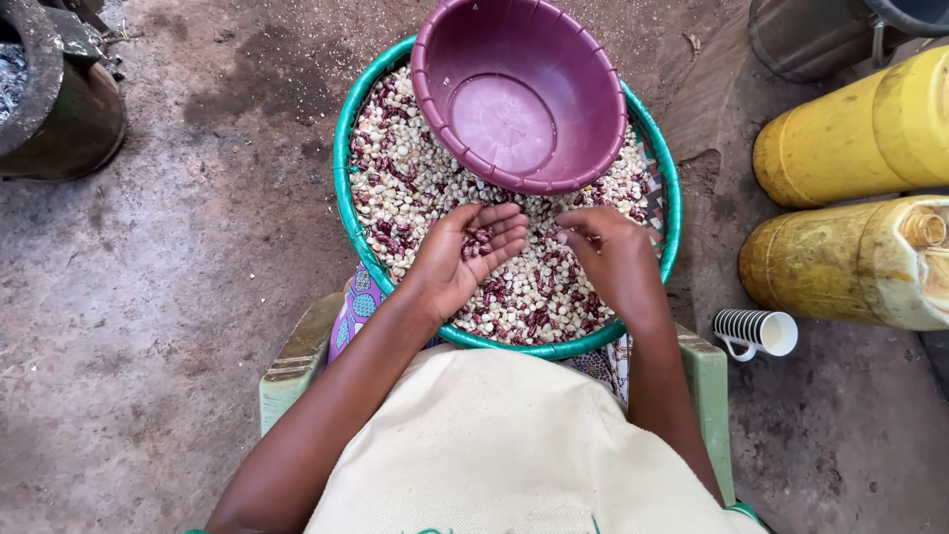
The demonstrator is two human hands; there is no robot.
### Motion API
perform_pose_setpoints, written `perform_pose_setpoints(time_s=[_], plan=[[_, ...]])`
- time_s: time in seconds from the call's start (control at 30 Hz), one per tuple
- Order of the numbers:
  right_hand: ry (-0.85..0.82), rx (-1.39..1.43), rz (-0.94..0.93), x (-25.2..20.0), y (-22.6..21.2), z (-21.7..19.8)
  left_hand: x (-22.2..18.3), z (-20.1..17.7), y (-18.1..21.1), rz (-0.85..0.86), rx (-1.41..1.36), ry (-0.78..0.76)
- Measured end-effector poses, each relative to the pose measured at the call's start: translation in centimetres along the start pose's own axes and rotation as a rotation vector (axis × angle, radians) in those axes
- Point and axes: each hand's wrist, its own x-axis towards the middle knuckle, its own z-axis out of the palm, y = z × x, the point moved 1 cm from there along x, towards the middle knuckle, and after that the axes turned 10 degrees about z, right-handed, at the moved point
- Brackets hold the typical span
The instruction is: Sorting dark beans from white corn in a basket and placing them into a bowl
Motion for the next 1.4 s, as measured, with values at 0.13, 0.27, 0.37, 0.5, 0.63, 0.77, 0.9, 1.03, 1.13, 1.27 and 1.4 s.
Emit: perform_pose_setpoints(time_s=[0.13,0.27,0.37,0.5,0.63,0.77,0.9,1.03,1.13,1.27,1.4], plan=[[-0.129,-0.117,0.067,0.3,-1.4,1.4,1.1,-1.2,-0.2,0.031,-0.035,0.048],[-0.198,-0.262,0.009,0.6,-2.3,1.6,1.3,-1.3,-0.3,0.04,-0.049,0.081],[-0.219,-0.36,-0.019,0.6,-2.7,1.6,1.4,-1.2,-0.3,0.037,-0.052,0.091],[-0.264,-0.496,0.014,1.0,-3.2,2.0,1.2,-1.3,-0.3,0.049,-0.077,0.105],[-0.239,-0.513,-0.003,1.2,0.4,3.5,1.5,-1.5,-0.2,0.045,-0.083,0.107],[-0.183,-0.469,-0.021,0.9,1.5,3.8,1.6,-1.5,-0.2,0.048,-0.076,0.104],[-0.139,-0.4,-0.01,0.2,0.1,2.5,1.4,-1.1,-0.4,0.041,-0.045,0.08],[-0.103,-0.278,-0.032,0.1,0.4,2.3,0.9,-0.5,-0.3,0.037,-0.027,0.07],[-0.041,-0.175,-0.031,0.4,0.7,2.4,1.1,-0.4,-0.2,0.041,-0.022,0.064],[0.04,-0.086,-0.036,0.3,0.9,1.6,1.2,-0.7,-0.3,0.04,-0.019,0.063],[0.025,-0.149,-0.02,0.4,2.1,2.0,0.8,-0.2,-0.1,0.032,-0.015,0.065]])
